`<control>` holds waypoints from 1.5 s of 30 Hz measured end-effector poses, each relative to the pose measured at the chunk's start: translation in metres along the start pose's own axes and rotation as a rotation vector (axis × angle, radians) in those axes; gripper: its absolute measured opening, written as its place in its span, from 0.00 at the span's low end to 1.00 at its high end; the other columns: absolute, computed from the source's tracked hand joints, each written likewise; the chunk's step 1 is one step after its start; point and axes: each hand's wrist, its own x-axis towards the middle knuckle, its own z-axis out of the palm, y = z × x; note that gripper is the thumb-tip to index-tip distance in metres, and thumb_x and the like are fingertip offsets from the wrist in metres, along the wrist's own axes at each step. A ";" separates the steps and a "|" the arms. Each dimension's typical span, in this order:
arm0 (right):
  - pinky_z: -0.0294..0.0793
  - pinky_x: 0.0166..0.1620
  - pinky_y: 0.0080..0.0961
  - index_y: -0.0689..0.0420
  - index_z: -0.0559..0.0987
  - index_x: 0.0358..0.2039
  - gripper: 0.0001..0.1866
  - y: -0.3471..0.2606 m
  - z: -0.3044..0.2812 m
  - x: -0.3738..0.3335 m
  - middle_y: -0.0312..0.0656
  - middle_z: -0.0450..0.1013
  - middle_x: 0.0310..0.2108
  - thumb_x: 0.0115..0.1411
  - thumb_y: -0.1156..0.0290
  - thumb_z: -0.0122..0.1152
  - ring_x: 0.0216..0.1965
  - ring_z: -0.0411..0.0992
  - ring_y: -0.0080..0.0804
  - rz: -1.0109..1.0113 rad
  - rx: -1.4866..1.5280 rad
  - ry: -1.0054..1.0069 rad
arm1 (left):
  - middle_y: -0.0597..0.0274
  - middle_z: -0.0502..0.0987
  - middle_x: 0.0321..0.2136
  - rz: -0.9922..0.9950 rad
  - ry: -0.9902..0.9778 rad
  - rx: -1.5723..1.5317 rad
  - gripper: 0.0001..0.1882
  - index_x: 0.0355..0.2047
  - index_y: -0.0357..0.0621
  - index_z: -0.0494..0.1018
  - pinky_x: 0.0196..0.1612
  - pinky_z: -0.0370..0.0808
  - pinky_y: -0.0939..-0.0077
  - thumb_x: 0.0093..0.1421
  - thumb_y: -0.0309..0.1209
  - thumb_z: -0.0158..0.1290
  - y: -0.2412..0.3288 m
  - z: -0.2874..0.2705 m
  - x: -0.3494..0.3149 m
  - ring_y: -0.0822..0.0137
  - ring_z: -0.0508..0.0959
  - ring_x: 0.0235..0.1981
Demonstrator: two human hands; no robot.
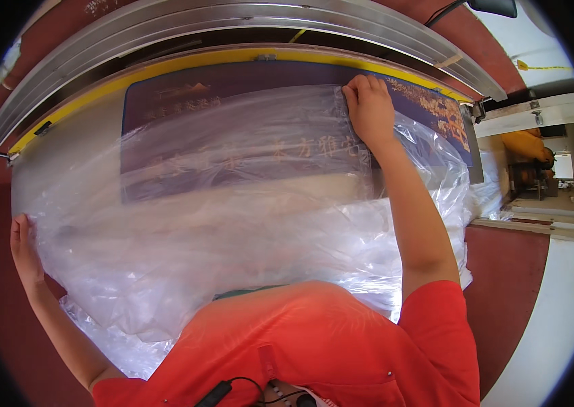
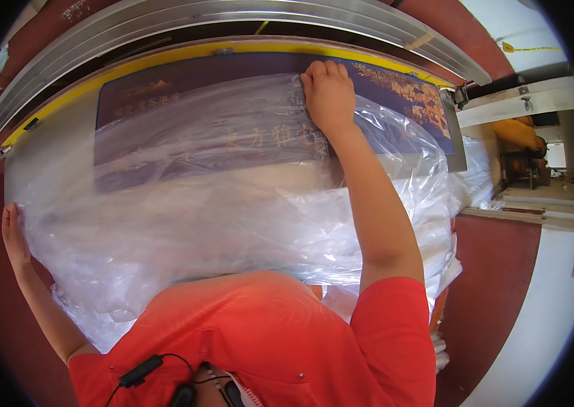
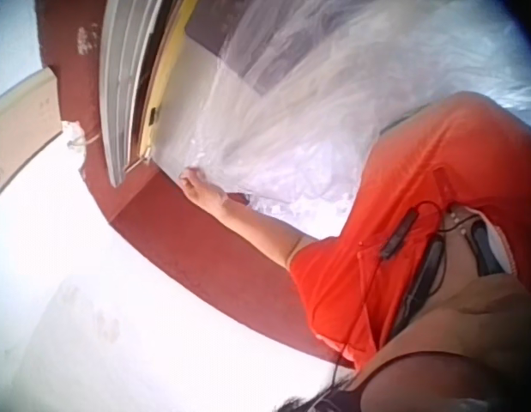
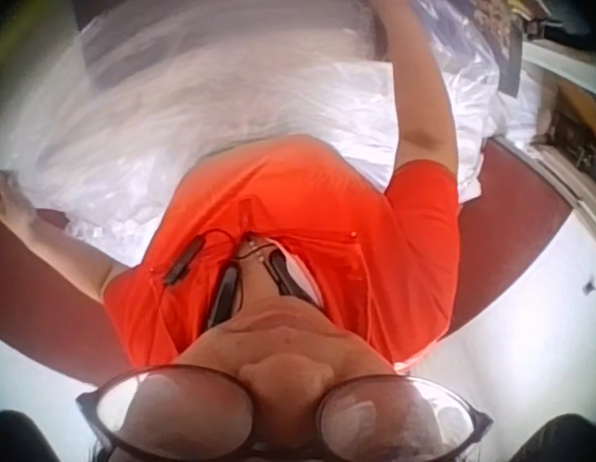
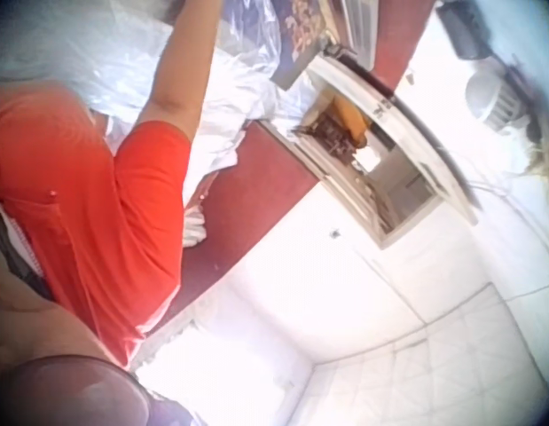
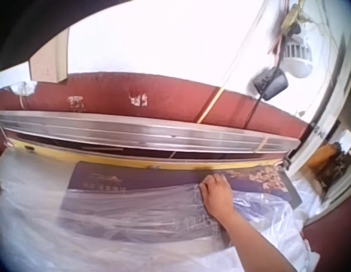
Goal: The person wraps a large rectangular sign with a transparent plastic sheet. They repeatedly smooth the plastic over the surface, lift and reposition it, and tuck the edges to cover the sign. The sign remains on a workbench throughout the process.
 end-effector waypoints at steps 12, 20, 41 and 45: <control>0.65 0.27 0.24 0.63 0.70 0.23 0.14 0.091 0.007 0.037 0.42 0.68 0.16 0.50 0.62 0.52 0.20 0.67 0.28 0.427 0.183 0.140 | 0.73 0.61 0.13 0.217 0.266 0.447 0.16 0.24 0.40 0.69 0.20 0.57 0.86 0.54 0.42 0.46 -0.019 0.125 0.158 0.80 0.60 0.18; 0.66 0.34 0.27 0.58 0.73 0.22 0.22 0.090 0.022 0.043 0.45 0.71 0.23 0.43 0.49 0.56 0.28 0.70 0.36 0.773 0.184 0.119 | 0.46 0.73 0.26 0.066 0.415 0.712 0.29 0.23 0.37 0.71 0.39 0.66 0.67 0.43 0.56 0.48 -0.063 0.126 0.200 0.51 0.72 0.33; 0.62 0.33 0.21 0.64 0.73 0.24 0.25 0.105 0.003 0.049 0.41 0.69 0.22 0.47 0.49 0.48 0.26 0.65 0.26 0.701 0.553 -0.252 | 0.70 0.68 0.23 -0.013 0.064 0.122 0.13 0.25 0.44 0.70 0.28 0.62 0.81 0.53 0.40 0.44 -0.012 0.144 0.160 0.74 0.65 0.24; 0.61 0.29 0.15 0.63 0.73 0.24 0.19 0.054 -0.008 0.046 0.33 0.67 0.20 0.46 0.56 0.55 0.23 0.60 0.18 0.599 0.467 -0.270 | 0.74 0.64 0.21 -0.015 -0.094 0.307 0.11 0.23 0.45 0.68 0.28 0.58 0.86 0.54 0.39 0.45 0.045 0.121 0.102 0.82 0.59 0.23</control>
